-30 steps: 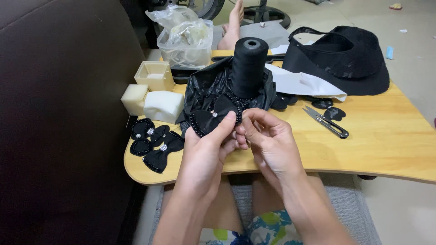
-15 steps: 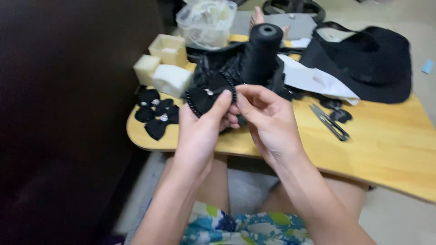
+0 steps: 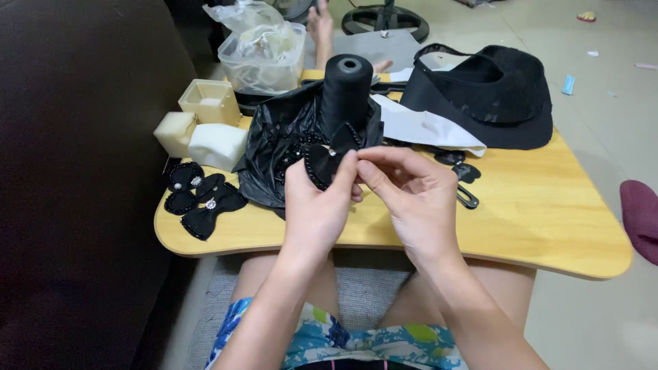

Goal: Sewing small black decorative bows onto a black fabric component

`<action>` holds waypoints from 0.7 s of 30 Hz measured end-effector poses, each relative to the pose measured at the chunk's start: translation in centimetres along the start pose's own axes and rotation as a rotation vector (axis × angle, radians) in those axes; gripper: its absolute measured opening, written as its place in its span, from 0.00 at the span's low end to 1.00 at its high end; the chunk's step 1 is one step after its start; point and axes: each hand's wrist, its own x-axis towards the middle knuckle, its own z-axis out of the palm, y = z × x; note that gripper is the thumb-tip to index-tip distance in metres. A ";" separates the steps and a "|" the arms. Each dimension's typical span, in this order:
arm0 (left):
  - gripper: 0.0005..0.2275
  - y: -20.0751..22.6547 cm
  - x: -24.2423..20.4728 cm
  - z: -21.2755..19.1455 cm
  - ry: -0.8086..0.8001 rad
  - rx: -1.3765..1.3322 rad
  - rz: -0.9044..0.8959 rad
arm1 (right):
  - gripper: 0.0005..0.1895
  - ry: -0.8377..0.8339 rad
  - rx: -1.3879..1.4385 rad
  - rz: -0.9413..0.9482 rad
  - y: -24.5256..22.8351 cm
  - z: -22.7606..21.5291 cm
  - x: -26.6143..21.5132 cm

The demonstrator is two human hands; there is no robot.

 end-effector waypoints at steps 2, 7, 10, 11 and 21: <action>0.10 1.7 -0.5 0.0 0.005 0.086 0.023 | 0.08 0.001 0.004 -0.044 0.0 0.0 0.1; 0.08 2.2 0.1 -1.6 0.019 0.416 0.212 | 0.04 0.043 -0.020 -0.175 -0.7 0.3 1.0; 0.07 1.8 1.0 -3.1 0.083 0.566 0.325 | 0.04 0.093 0.131 -0.052 -0.8 0.5 1.3; 0.06 1.9 1.4 -3.8 0.098 0.651 0.386 | 0.05 0.097 0.273 -0.009 -0.8 0.4 1.4; 0.04 2.3 2.0 -5.8 0.151 0.703 0.473 | 0.10 0.177 0.487 0.085 -0.3 -1.5 2.9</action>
